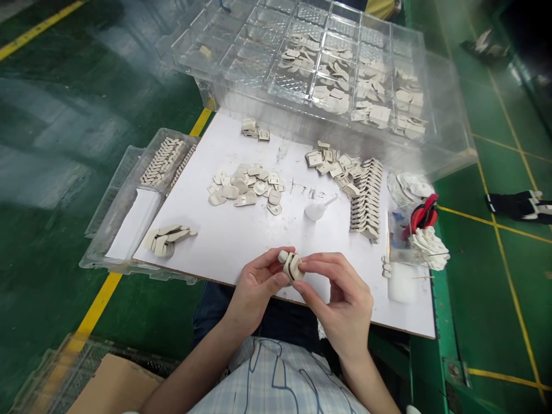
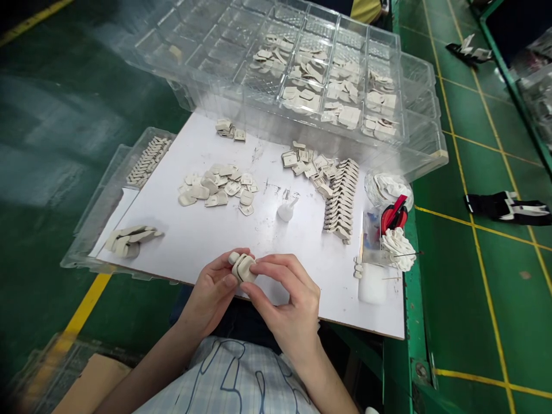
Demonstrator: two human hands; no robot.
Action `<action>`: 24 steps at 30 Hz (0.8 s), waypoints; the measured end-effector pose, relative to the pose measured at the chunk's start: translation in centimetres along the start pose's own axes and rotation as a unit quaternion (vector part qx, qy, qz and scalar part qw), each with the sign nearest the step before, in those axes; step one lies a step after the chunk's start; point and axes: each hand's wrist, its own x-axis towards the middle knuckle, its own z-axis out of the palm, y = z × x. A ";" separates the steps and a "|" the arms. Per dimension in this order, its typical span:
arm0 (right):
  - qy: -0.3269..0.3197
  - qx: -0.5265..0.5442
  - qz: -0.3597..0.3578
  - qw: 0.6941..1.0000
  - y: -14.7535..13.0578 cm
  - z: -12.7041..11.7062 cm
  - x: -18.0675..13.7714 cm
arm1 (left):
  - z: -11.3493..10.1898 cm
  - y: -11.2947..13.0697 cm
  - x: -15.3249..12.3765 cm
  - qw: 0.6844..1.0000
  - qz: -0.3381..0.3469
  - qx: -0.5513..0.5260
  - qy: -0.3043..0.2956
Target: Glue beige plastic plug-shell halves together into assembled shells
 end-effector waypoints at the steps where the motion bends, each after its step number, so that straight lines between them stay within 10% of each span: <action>1: 0.000 -0.002 -0.002 1.000 0.0 0.0 0.0 | 0.0 0.0 0.0 1.000 -0.001 0.000 0.001; 19: 0.018 -0.091 -0.127 0.988 1.3 0.5 0.2 | -0.9 -0.4 -0.4 0.992 0.027 0.124 0.027; 24: 0.000 -0.032 0.004 0.999 1.7 0.1 0.0 | -0.7 0.4 -0.8 0.969 0.055 0.242 0.022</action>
